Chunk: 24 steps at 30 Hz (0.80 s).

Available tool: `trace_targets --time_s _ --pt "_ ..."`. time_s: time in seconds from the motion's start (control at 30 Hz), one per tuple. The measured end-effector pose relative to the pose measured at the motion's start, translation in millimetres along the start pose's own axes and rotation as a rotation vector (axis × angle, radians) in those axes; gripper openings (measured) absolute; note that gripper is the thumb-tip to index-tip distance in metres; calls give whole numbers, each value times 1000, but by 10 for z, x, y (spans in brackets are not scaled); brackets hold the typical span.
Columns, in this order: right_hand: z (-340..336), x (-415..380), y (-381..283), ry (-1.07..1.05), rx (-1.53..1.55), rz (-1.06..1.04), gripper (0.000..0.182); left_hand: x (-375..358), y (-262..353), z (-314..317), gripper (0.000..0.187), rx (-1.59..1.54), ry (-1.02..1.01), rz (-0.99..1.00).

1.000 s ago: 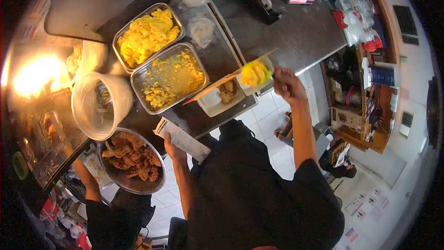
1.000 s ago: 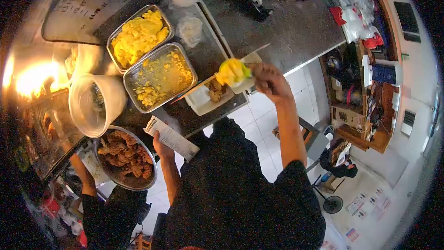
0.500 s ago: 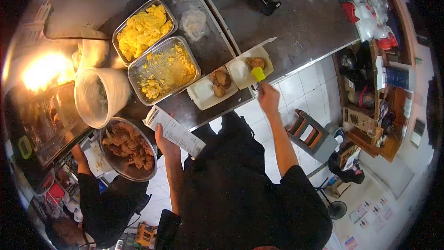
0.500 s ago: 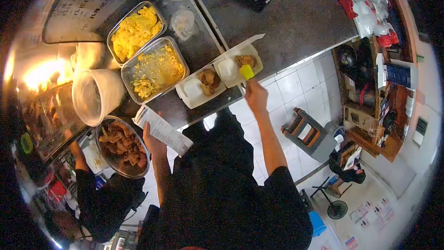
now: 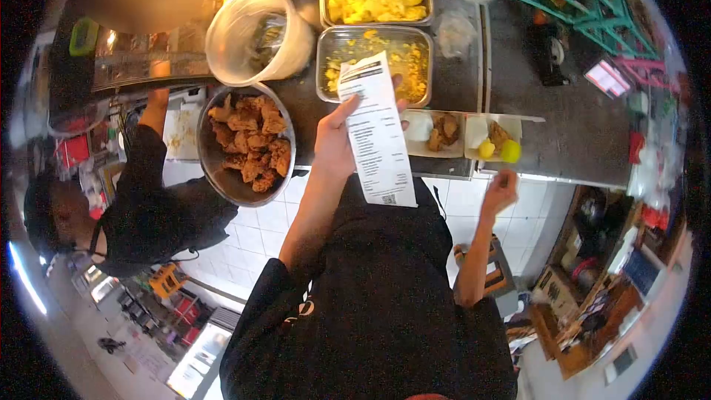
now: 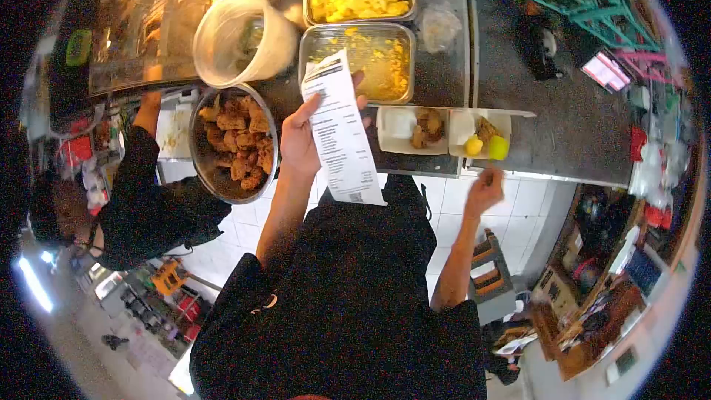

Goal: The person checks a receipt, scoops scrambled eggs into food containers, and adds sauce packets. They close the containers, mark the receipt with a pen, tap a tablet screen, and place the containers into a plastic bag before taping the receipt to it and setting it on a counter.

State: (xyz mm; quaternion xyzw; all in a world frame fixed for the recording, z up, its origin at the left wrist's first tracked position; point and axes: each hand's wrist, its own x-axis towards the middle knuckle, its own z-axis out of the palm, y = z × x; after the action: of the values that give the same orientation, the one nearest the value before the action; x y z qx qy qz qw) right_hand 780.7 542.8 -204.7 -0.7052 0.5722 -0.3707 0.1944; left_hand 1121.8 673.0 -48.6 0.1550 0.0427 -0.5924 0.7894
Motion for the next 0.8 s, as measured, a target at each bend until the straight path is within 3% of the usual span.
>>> trace_targets --time_s 0.03,0.1,0.17,0.23,0.33,0.4,0.47,0.57,0.67,0.73,0.77,0.8 --pt "-95 108 -88 50 243 214 12 -30 59 28 63 -9 -13 3" --pt "-376 483 -451 116 492 284 19 -84 182 22 62 -55 -27 16" --pt "-504 898 -858 107 691 482 21 -111 253 34 62 -93 -46 21" --pt "-381 1209 -1182 -78 834 545 18 -176 342 4 62 -144 -103 42" --pt "260 1474 -1574 -411 1047 580 14 -277 467 -22 62 -184 -90 67" --pt "786 1584 -1828 -544 907 563 13 -327 523 -19 62 -187 -89 97" --pt "1222 1603 -2167 -755 1013 548 12 -388 602 -12 62 -183 -92 128" --pt "1900 1626 -2373 -807 907 600 12 -506 724 -15 62 -129 -75 176" --pt "2334 1515 -2517 -834 797 462 14 -609 869 -65 63 -162 -21 220" --pt "2563 1499 -2577 -760 352 13 15 -663 896 -153 66 -90 3 268" --pt "2691 1531 -2586 -735 349 -13 15 -694 885 -202 65 -108 36 262" --pt "2828 1527 -2560 -687 261 -298 14 -727 868 -214 65 -201 9 244"
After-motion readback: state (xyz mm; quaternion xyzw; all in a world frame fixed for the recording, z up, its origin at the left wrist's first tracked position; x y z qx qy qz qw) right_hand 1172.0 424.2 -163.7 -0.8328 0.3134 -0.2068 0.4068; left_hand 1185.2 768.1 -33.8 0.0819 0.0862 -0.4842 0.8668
